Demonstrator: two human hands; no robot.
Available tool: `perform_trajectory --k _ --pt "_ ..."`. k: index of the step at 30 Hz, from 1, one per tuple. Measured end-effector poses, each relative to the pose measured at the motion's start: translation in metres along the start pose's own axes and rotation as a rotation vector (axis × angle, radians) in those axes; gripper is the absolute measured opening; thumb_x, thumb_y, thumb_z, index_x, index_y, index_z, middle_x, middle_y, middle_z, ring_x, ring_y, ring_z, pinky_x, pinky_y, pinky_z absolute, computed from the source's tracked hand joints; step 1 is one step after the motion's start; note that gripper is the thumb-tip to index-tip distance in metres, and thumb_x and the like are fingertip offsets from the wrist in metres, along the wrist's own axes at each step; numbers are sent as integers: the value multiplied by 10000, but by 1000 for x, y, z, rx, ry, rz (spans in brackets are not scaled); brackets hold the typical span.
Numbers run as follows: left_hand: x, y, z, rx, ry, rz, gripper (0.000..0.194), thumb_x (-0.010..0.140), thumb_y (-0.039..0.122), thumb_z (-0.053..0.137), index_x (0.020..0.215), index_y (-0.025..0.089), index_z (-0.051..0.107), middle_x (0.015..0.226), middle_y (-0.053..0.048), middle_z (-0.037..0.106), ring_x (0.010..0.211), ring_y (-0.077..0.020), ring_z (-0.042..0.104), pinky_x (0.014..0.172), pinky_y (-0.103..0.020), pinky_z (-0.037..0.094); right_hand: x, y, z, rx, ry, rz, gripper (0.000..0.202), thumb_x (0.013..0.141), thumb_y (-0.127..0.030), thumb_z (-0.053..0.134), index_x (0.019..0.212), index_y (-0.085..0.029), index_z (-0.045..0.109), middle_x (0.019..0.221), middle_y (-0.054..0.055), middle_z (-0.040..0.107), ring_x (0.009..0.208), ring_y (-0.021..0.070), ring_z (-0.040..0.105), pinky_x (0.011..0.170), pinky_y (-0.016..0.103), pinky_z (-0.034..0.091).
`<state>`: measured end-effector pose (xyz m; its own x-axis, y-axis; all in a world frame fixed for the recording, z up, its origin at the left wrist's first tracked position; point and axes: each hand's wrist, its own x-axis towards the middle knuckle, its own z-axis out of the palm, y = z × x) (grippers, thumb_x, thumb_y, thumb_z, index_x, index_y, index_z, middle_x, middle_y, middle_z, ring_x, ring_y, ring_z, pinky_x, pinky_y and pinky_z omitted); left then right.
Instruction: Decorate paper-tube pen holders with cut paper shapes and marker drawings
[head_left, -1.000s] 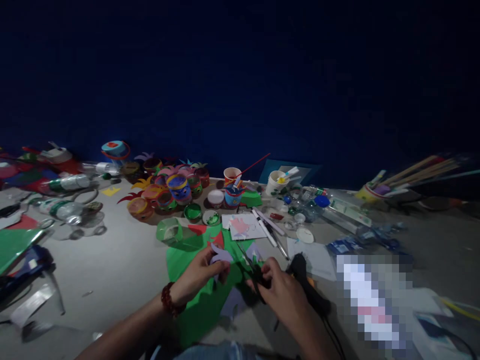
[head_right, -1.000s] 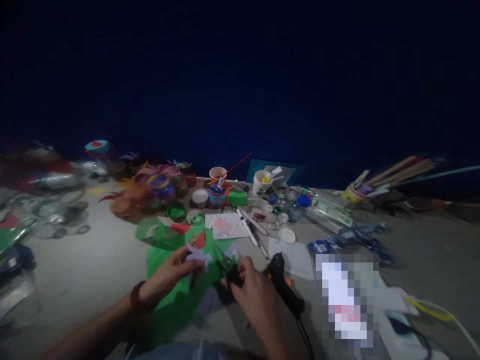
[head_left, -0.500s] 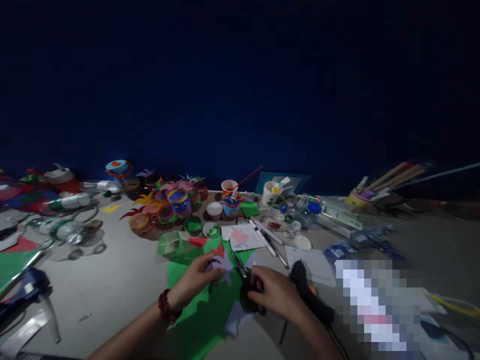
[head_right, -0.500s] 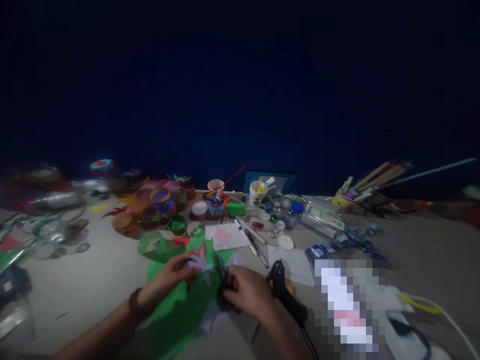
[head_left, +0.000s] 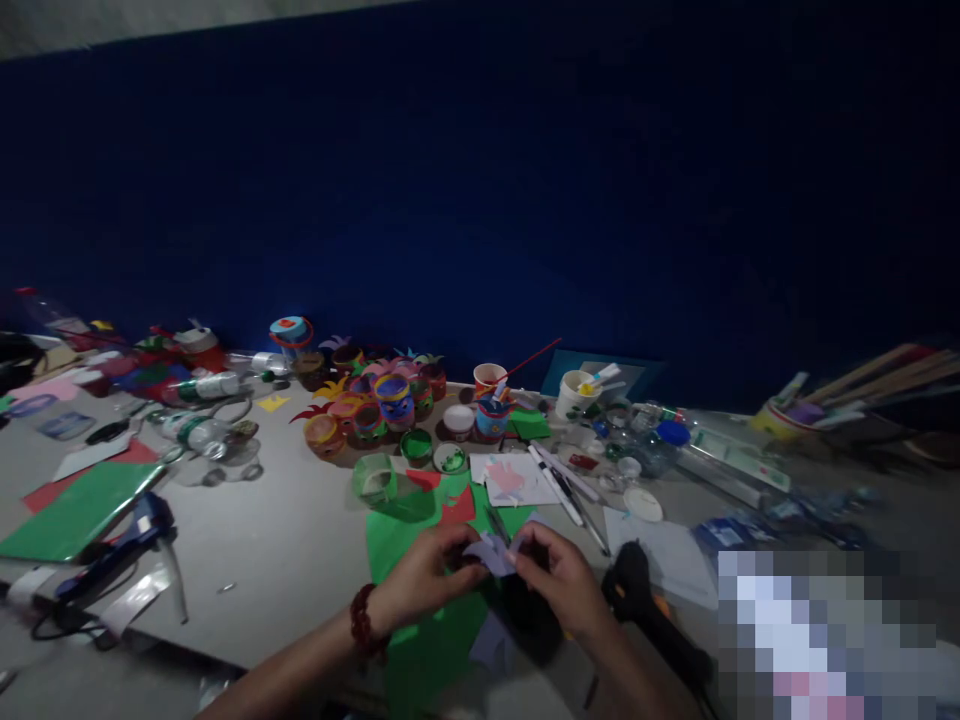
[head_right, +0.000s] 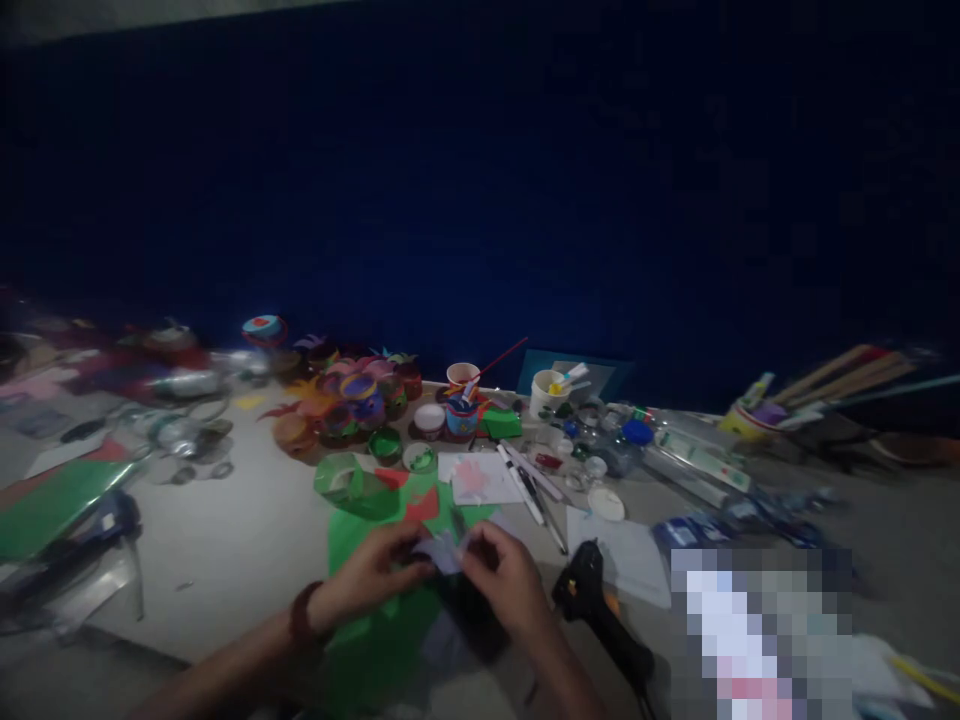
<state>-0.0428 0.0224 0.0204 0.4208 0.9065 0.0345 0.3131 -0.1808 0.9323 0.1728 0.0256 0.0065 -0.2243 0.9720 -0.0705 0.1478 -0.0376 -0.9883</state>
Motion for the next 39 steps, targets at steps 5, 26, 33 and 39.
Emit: perform_trajectory --k 5,26,33,39 --pt "-15 -4 -75 487 492 227 161 890 257 599 1043 227 640 1067 -102 655 1023 -252 608 937 -387 473 3 1 -10 128 146 54 431 681 -598 752 734 -199 598 649 -36 510 563 126 450 502 239 375" --pt "-19 -15 -30 356 -22 209 878 766 253 722 1502 237 244 1446 -166 488 1308 -332 489 1099 -493 392 2 2 -16 101 193 -14 370 734 -543 737 802 -196 629 701 -32 568 558 118 489 535 251 409" --pt "-18 -28 -12 286 -4 287 981 761 304 753 1525 259 139 1428 -162 466 1297 -341 480 1089 -541 380 17 1 -13 53 133 -62 321 715 -497 737 766 -203 619 616 -48 536 499 118 467 475 238 373" --pt "-17 -37 -9 83 1 298 1068 739 456 786 1531 296 88 1467 -164 408 1330 -356 448 1113 -554 352 33 3 -1 20 80 -120 207 747 -397 714 765 -213 621 635 -43 558 531 126 484 500 237 387"
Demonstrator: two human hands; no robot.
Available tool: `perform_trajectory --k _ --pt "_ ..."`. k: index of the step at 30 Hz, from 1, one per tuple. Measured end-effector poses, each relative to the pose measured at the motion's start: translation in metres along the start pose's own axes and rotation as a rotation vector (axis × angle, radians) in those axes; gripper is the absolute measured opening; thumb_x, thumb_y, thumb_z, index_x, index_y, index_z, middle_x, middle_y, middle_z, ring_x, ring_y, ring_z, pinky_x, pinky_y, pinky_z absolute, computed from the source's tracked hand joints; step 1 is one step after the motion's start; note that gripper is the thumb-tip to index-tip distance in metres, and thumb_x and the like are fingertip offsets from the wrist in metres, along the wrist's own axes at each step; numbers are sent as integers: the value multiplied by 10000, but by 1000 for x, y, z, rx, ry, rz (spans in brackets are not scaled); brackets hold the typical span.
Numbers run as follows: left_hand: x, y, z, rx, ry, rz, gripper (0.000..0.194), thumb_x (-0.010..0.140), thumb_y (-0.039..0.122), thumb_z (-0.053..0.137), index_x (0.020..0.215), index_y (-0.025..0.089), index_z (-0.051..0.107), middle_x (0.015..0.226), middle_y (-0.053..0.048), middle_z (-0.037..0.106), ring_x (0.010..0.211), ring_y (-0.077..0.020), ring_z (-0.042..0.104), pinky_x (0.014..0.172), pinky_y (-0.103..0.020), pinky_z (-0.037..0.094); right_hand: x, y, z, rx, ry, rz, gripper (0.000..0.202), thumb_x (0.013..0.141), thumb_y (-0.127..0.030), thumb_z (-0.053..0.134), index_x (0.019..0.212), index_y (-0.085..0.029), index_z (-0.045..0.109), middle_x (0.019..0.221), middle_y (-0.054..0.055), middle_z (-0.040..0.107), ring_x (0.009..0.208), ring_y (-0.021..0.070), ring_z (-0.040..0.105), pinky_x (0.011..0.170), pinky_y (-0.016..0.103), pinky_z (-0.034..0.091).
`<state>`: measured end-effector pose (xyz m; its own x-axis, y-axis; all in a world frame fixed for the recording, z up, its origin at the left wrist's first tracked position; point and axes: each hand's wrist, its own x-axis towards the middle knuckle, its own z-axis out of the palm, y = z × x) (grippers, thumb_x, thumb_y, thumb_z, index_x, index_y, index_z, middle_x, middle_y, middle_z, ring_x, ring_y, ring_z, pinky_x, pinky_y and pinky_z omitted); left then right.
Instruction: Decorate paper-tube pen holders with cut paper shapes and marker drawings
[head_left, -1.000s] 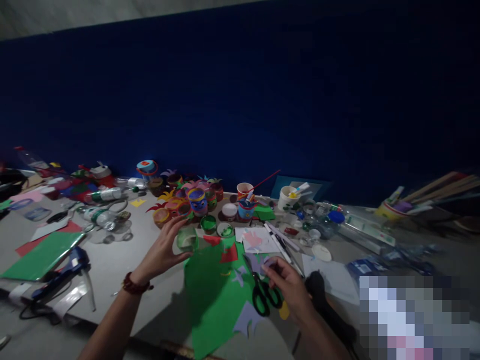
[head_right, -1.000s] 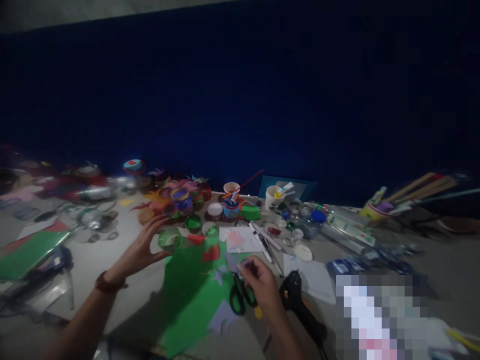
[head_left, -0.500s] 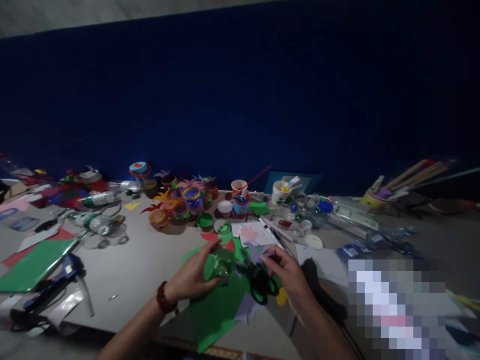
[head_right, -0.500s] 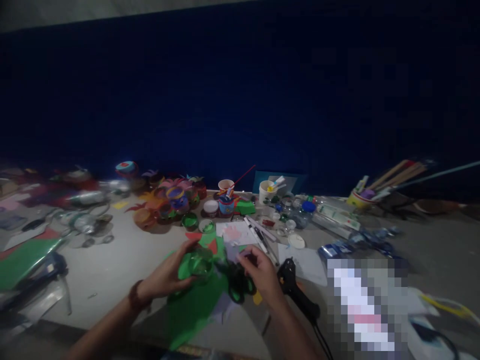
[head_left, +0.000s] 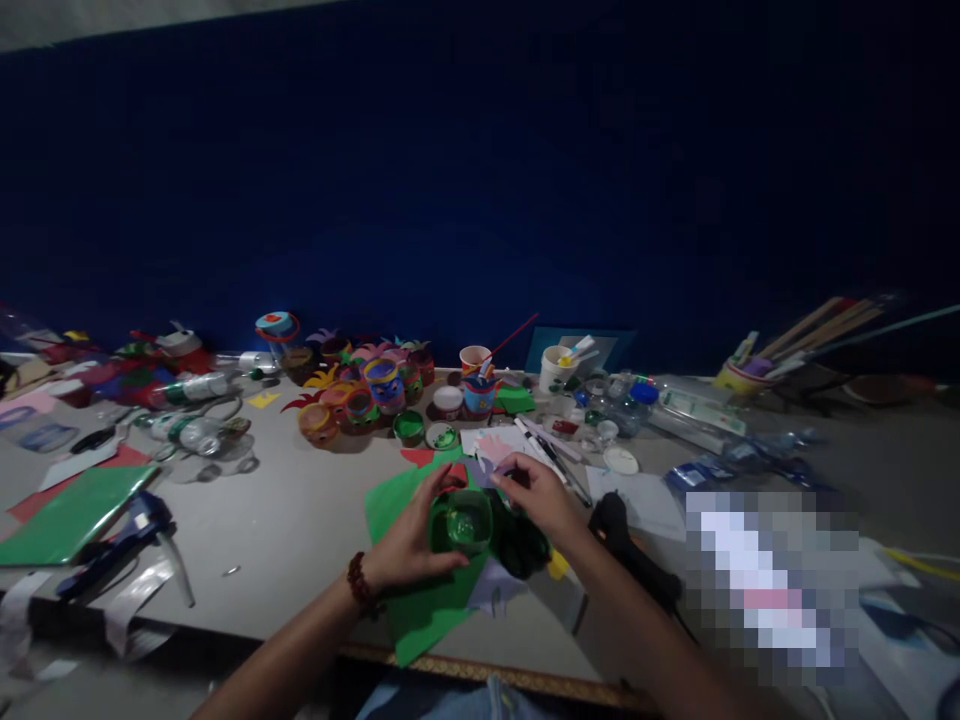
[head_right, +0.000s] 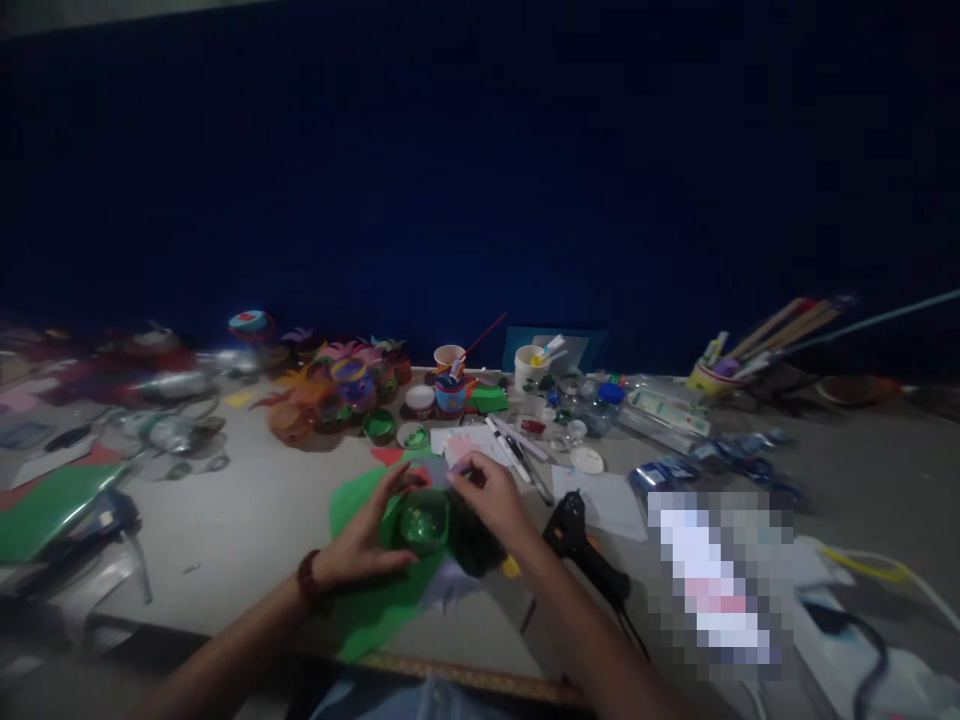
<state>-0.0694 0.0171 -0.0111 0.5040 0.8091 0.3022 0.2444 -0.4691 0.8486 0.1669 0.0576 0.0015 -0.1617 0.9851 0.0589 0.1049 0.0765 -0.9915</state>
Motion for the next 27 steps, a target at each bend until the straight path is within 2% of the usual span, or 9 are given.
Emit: perform_trajectory --k 7,10,12,16,21,27 --pt "2 -10 4 -281 120 -89 953 765 418 781 1512 305 201 1411 -128 479 1313 -318 465 1143 -512 323 10 9 16 -44 -21 -48 173 759 -361 698 749 -205 624 682 -26 602 646 159 550 606 259 429" --pt "2 -14 3 -344 181 -115 751 825 376 729 1462 290 341 1436 -116 478 1323 -306 455 1131 -477 354 8 12 20 -52 -30 -45 170 759 -357 705 756 -201 637 704 -19 626 693 174 576 656 272 438" --pt "3 -15 4 -363 215 -156 604 865 366 680 1406 267 429 1400 -114 519 1274 -290 505 1099 -462 398 6 13 21 -51 -39 -40 169 763 -357 705 763 -201 639 707 -20 629 695 175 580 663 274 438" --pt "6 -13 4 -293 217 -234 453 863 375 672 1273 221 556 1258 -109 623 1144 -274 595 1034 -454 460 4 15 21 -42 -48 -37 173 778 -363 701 781 -206 629 720 -23 625 699 173 578 670 275 441" --pt "11 -8 2 -159 218 -200 264 892 390 620 1069 200 670 1150 -94 673 1065 -258 621 990 -411 484 3 16 19 -29 -57 -45 158 794 -353 692 803 -207 631 734 -18 625 712 174 577 680 276 443" --pt "13 -8 1 -119 248 -183 234 928 363 562 1028 201 699 1130 -83 689 1105 -253 606 1004 -387 458 2 15 20 -18 -55 -54 163 789 -357 696 804 -208 633 742 -12 626 716 177 575 682 282 441"
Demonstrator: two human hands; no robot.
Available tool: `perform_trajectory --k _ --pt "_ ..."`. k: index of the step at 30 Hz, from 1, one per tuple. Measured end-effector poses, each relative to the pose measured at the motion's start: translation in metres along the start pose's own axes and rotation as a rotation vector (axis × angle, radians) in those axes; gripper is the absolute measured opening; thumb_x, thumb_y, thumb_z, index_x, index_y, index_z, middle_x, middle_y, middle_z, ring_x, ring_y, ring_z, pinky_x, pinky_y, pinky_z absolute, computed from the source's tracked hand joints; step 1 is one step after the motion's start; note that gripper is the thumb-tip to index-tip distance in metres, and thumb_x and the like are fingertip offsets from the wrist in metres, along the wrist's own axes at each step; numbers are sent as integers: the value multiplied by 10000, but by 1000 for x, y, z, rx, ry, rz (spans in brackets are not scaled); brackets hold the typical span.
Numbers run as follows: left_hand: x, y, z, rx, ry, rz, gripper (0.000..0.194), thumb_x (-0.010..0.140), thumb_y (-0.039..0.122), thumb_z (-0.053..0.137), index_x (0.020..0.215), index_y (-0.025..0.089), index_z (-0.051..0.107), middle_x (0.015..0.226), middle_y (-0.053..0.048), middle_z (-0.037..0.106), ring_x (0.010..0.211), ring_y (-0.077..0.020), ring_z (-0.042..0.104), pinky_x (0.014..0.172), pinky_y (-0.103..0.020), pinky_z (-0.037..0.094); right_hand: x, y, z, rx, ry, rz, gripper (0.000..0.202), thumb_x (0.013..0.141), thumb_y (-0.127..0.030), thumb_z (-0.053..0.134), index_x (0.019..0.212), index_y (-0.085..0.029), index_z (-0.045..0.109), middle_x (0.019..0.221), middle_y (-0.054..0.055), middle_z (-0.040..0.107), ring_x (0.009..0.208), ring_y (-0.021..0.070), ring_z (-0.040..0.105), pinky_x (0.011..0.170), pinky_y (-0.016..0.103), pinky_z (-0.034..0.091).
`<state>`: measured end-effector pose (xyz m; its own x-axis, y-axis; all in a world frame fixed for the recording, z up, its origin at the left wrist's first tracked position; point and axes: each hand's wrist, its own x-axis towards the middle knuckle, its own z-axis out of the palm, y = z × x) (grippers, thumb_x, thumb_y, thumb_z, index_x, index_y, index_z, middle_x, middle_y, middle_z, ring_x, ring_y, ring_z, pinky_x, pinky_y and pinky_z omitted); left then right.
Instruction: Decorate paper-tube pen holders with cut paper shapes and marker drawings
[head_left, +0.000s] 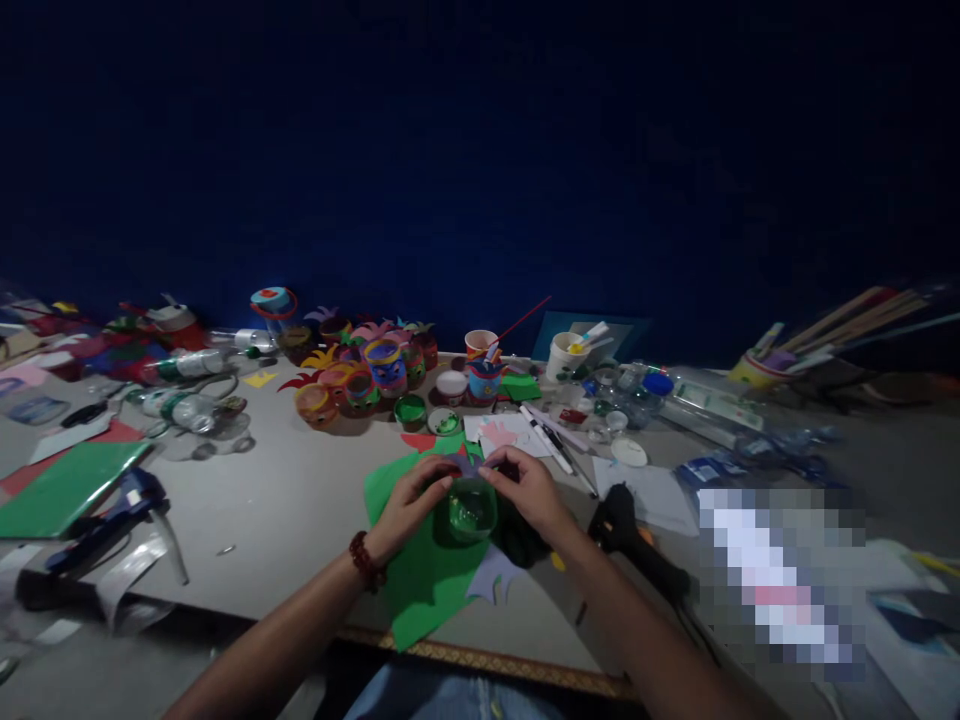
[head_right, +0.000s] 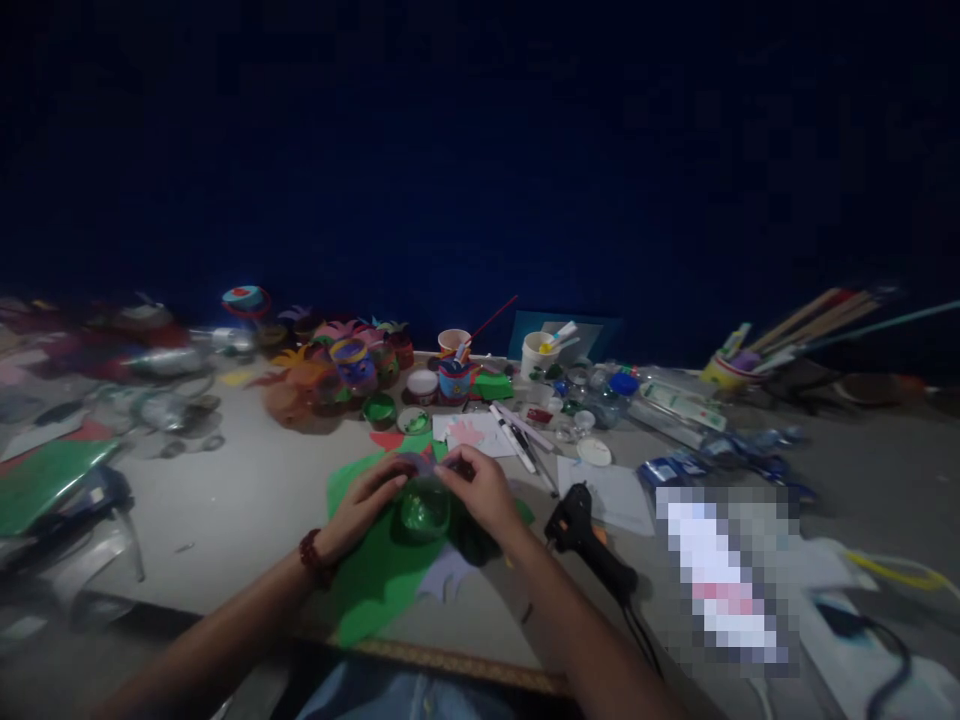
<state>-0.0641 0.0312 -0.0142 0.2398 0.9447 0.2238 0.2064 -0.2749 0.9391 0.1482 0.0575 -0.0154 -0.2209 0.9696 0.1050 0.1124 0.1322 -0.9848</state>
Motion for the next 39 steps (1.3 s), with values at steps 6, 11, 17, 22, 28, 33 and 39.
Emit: perform_trajectory --k 6,11,17,22,28,33,39 --pt "2 2 1 -14 11 6 221 916 366 577 982 194 701 1080 -77 689 1059 -243 619 972 -370 474 -1 3 0 -7 -11 -1 171 788 -365 703 798 -207 638 730 -17 619 696 170 568 662 274 441" --pt "1 5 3 -32 7 -1 235 919 381 571 997 198 694 1066 -77 688 1058 -244 614 987 -381 469 -2 4 -1 -21 11 -9 191 789 -384 705 808 -206 639 732 -14 622 691 168 562 649 269 443" --pt "-4 11 -5 -181 29 -101 314 892 386 622 1154 212 632 1222 -99 657 1126 -269 606 970 -393 483 -3 -11 -7 -64 47 -53 162 801 -367 685 796 -212 637 738 -3 639 717 183 580 676 287 455" --pt "4 43 -19 -1 -26 -50 401 836 362 698 1204 231 609 1272 -95 631 1153 -273 576 935 -352 466 -12 -38 -16 -114 28 -89 114 800 -326 694 790 -216 666 749 -9 663 725 175 597 681 275 457" --pt "27 80 -9 271 -265 86 99 848 282 640 822 191 669 800 -15 672 777 -187 595 737 -276 447 -31 -72 -20 -192 -66 -61 86 799 -290 702 791 -207 679 719 -18 656 689 159 584 631 248 438" --pt "35 81 -1 224 -244 16 136 860 309 614 816 184 641 788 -14 649 757 -176 572 694 -257 426 -68 -66 -68 -376 36 4 277 854 -401 646 1092 -259 657 967 41 713 795 210 643 700 303 509" --pt "34 72 -2 -125 -140 -199 272 814 444 667 807 189 571 742 10 611 697 -152 537 645 -240 402 -127 -8 -145 -918 235 97 327 813 -429 631 1080 -240 642 1079 123 692 982 326 649 861 457 512"
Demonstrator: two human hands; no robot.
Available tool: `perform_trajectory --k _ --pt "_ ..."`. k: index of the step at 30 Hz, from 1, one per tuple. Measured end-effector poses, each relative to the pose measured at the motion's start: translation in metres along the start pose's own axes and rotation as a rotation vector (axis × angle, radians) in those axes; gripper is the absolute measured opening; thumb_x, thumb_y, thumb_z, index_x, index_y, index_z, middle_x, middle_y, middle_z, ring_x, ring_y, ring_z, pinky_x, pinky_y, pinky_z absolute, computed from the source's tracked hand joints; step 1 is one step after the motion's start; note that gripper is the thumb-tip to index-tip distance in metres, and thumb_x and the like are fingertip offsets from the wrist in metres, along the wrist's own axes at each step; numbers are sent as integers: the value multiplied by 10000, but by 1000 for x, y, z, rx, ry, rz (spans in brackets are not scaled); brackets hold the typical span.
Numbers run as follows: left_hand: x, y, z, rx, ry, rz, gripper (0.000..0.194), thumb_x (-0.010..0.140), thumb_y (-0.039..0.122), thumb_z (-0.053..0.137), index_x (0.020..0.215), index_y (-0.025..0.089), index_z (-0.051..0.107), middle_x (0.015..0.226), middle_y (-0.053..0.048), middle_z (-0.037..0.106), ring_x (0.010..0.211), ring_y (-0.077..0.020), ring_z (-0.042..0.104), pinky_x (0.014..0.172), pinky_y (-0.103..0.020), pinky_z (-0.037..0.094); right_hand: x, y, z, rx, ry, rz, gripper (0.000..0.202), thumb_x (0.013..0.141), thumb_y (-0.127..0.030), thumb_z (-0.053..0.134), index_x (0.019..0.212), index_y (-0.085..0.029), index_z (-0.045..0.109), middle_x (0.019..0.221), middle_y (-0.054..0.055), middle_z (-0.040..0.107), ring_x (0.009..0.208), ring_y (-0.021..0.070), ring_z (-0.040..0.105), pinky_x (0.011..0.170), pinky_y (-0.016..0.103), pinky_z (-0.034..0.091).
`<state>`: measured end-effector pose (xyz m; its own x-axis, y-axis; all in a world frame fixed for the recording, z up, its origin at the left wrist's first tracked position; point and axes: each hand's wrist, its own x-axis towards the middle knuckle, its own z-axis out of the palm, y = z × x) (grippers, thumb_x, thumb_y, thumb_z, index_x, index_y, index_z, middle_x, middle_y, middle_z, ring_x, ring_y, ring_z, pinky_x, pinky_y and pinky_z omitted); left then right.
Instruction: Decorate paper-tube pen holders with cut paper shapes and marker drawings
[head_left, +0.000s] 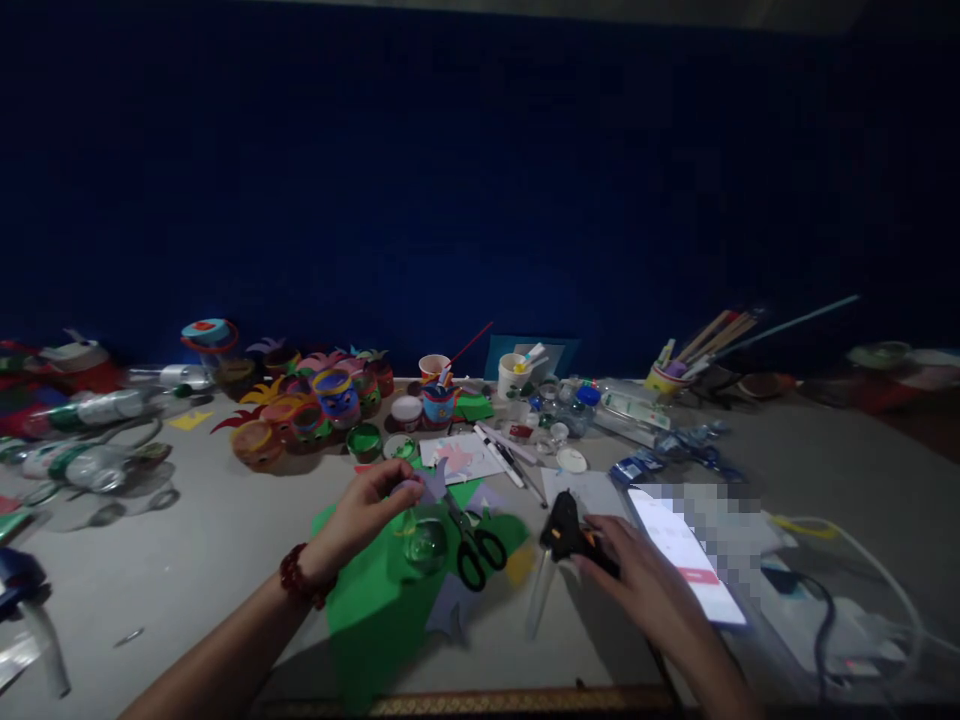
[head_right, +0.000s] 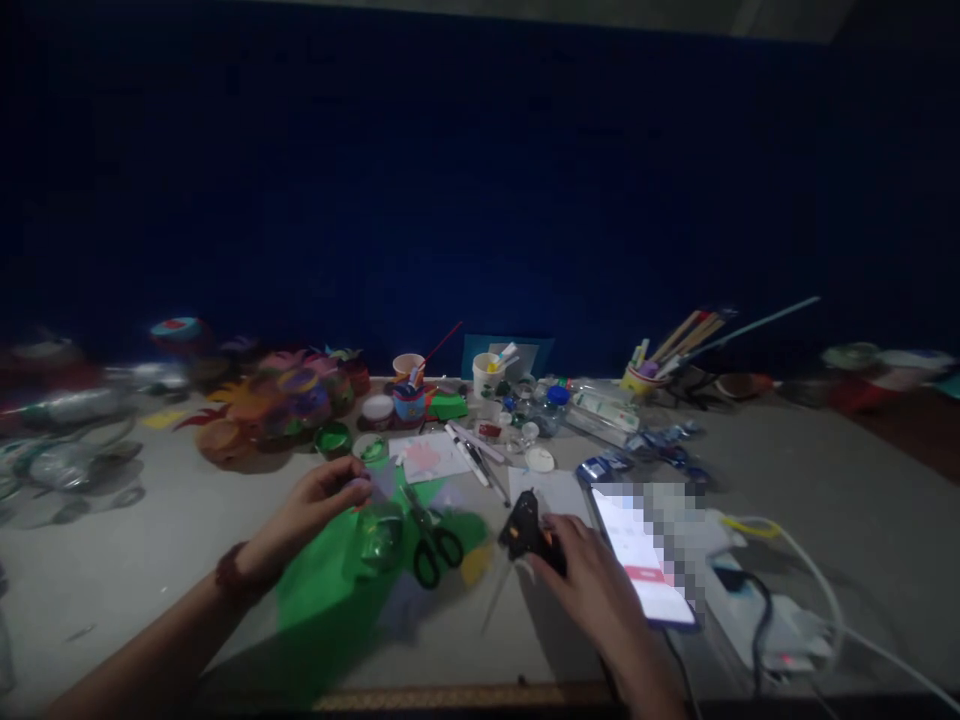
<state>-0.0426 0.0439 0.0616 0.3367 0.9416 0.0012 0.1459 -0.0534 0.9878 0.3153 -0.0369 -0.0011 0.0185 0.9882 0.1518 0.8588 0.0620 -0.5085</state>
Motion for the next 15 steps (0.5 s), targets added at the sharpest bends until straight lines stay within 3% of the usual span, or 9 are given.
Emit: perform_trajectory --k 3,7,12,15 --pt "2 -1 5 -36 7 -11 315 792 477 683 776 189 555 698 25 575 659 -137 497 621 -232 371 -9 15 7 -125 -34 -26 312 819 -364 616 1104 -237 640 1098 119 671 1016 322 637 883 454 510" --pt "4 -1 11 -41 -6 -10 342 787 500 677 758 187 543 688 33 528 655 -131 463 615 -230 356 -8 10 12 -181 -33 -59 285 835 -302 582 1102 -227 649 1103 126 665 989 313 646 869 447 515" --pt "4 -4 13 -95 -28 -21 330 798 481 675 775 180 543 732 20 553 696 -139 488 647 -241 381 -6 21 12 -17 -37 -42 270 861 -369 555 1082 -239 639 1100 115 694 1009 308 655 893 453 514" --pt "5 -6 13 -111 -23 -12 327 796 474 681 771 179 543 729 18 567 692 -139 502 640 -239 387 -7 33 12 145 40 49 356 843 -463 560 1131 -262 623 1149 106 704 1074 308 649 927 446 515"
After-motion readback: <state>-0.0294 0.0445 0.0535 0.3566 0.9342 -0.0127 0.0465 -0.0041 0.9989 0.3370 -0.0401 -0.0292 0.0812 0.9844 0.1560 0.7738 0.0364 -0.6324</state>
